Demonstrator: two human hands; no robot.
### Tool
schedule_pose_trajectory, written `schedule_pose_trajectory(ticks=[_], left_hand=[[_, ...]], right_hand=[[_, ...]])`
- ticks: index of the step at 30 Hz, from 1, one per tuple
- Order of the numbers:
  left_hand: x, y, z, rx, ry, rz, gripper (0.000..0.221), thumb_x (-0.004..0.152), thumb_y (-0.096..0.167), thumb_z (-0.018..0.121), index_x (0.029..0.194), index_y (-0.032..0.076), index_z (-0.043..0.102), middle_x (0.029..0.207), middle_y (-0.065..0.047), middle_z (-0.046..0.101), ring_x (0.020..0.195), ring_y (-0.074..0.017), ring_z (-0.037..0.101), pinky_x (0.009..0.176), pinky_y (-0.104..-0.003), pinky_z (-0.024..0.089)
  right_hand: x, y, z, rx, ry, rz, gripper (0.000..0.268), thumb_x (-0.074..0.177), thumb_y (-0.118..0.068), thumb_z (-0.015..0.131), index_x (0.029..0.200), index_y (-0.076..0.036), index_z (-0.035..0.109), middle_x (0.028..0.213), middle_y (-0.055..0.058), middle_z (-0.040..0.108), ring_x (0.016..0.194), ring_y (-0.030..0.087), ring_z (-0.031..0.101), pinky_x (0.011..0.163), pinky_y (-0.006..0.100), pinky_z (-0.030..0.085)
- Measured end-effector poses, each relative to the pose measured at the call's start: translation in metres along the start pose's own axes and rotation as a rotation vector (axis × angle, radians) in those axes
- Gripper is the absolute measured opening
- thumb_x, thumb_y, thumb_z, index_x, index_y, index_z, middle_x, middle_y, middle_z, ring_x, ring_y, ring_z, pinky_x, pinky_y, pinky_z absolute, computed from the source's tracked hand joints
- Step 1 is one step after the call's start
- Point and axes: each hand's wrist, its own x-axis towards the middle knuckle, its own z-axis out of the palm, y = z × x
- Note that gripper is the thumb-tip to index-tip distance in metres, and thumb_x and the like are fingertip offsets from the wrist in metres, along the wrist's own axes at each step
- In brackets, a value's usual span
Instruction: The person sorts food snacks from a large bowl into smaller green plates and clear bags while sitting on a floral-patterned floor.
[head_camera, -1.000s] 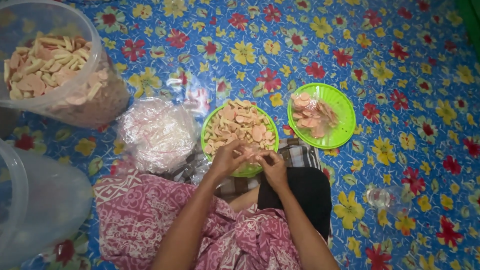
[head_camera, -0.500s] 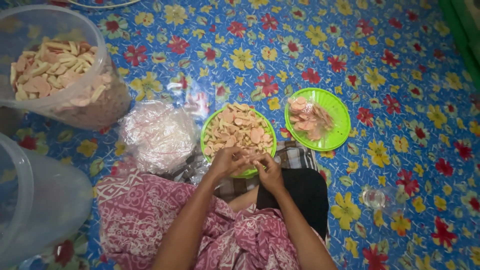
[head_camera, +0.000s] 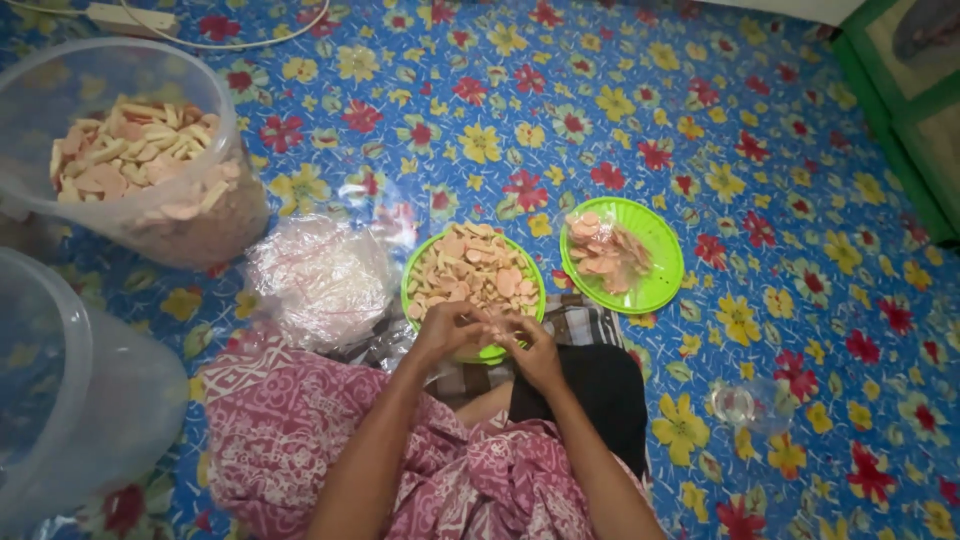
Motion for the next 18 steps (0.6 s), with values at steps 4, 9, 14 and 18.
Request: schedule_pose_trajectory(ticks=[4,9,14,18], left_hand=[[-0.001,-0.002,0.000,-0.013,-0.007,-0.003,0.020,0.066,0.018,0.080,0.085,0.019,0.075,0.076,-0.005,0.071,0.066,-0.0188,0.066,0.059,-0.028,0.053],[-0.002,-0.005,0.001,-0.041,-0.020,0.029,0.015,0.072,0.022,0.076,0.087,0.018,0.075,0.077,-0.006,0.071,0.065,-0.0170,0.065,0.059,-0.027,0.052],[-0.003,-0.005,0.000,0.000,0.038,0.072,0.014,0.074,0.024,0.075,0.086,0.017,0.075,0.076,-0.009,0.071,0.068,-0.0228,0.066,0.060,-0.031,0.052],[0.002,-0.016,0.003,0.031,0.104,0.068,0.015,0.075,0.028,0.073,0.086,0.018,0.074,0.074,-0.007,0.070,0.068,-0.0207,0.065,0.062,-0.030,0.051]], right_hand=[[-0.003,0.006,-0.001,-0.034,-0.052,-0.009,0.016,0.078,-0.019,0.074,0.094,-0.013,0.073,0.089,0.008,0.067,0.092,0.025,0.065,0.082,0.037,0.051],[-0.004,0.011,-0.003,-0.051,-0.044,-0.067,0.013,0.078,-0.016,0.073,0.091,-0.012,0.073,0.085,0.009,0.068,0.087,0.025,0.066,0.081,0.036,0.049],[-0.003,-0.002,-0.002,-0.055,-0.040,-0.078,0.012,0.079,-0.018,0.072,0.090,-0.012,0.074,0.085,0.008,0.068,0.086,0.024,0.066,0.080,0.036,0.048],[-0.002,-0.003,0.000,-0.043,-0.009,-0.086,0.011,0.080,-0.019,0.072,0.089,-0.012,0.074,0.084,0.008,0.068,0.085,0.024,0.065,0.081,0.035,0.047]])
